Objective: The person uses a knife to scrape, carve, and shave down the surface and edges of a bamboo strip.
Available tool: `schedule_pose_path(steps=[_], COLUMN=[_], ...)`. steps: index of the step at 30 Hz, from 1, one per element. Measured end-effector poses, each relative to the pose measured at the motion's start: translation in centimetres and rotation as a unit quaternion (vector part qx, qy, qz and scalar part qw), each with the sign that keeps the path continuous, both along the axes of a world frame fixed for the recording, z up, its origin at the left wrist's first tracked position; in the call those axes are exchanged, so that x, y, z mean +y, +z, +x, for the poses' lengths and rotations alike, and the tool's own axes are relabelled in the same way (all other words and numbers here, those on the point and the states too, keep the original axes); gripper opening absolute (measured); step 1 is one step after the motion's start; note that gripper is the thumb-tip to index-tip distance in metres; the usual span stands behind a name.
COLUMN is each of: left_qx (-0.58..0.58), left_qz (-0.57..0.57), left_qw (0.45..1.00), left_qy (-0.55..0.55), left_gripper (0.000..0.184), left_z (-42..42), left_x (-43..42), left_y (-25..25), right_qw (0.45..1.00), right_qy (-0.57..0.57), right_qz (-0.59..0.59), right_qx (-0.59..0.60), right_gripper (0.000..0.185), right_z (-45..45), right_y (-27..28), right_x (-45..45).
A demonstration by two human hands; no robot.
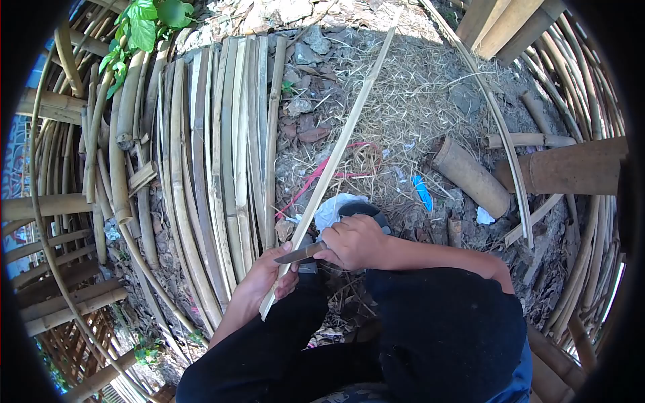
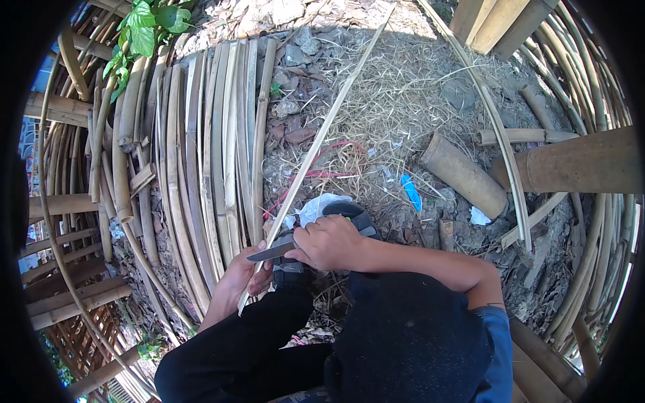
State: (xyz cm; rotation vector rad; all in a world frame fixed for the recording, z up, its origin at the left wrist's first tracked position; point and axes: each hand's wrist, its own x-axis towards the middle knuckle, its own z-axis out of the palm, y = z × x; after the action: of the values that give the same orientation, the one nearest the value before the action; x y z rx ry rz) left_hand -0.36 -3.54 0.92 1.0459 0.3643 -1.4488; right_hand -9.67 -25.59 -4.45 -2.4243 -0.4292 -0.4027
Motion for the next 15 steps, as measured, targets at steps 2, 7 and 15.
schedule_pose_path(steps=[2, 7, 15], left_qx=[0.009, 0.022, 0.008], left_qz=[-0.023, -0.034, -0.041], left_qw=[1.0, 0.999, 0.999], left_qy=[0.007, -0.006, -0.001], left_gripper=[0.047, 0.048, 0.046], left_z=[0.2, 0.2, 0.4], left_x=[0.1, 0.3, 0.4], left_y=[0.1, -0.2, -0.3], right_qw=[0.997, 0.993, 0.981], right_qy=[-0.054, -0.095, -0.179], right_qz=[-0.05, -0.075, -0.073], right_qx=[-0.038, -0.009, -0.003], right_gripper=[0.042, 0.039, 0.041], right_z=[0.0, 0.2, 1.6], right_y=[0.4, -0.6, -2.0], right_x=[-0.3, -2.3, -5.3])
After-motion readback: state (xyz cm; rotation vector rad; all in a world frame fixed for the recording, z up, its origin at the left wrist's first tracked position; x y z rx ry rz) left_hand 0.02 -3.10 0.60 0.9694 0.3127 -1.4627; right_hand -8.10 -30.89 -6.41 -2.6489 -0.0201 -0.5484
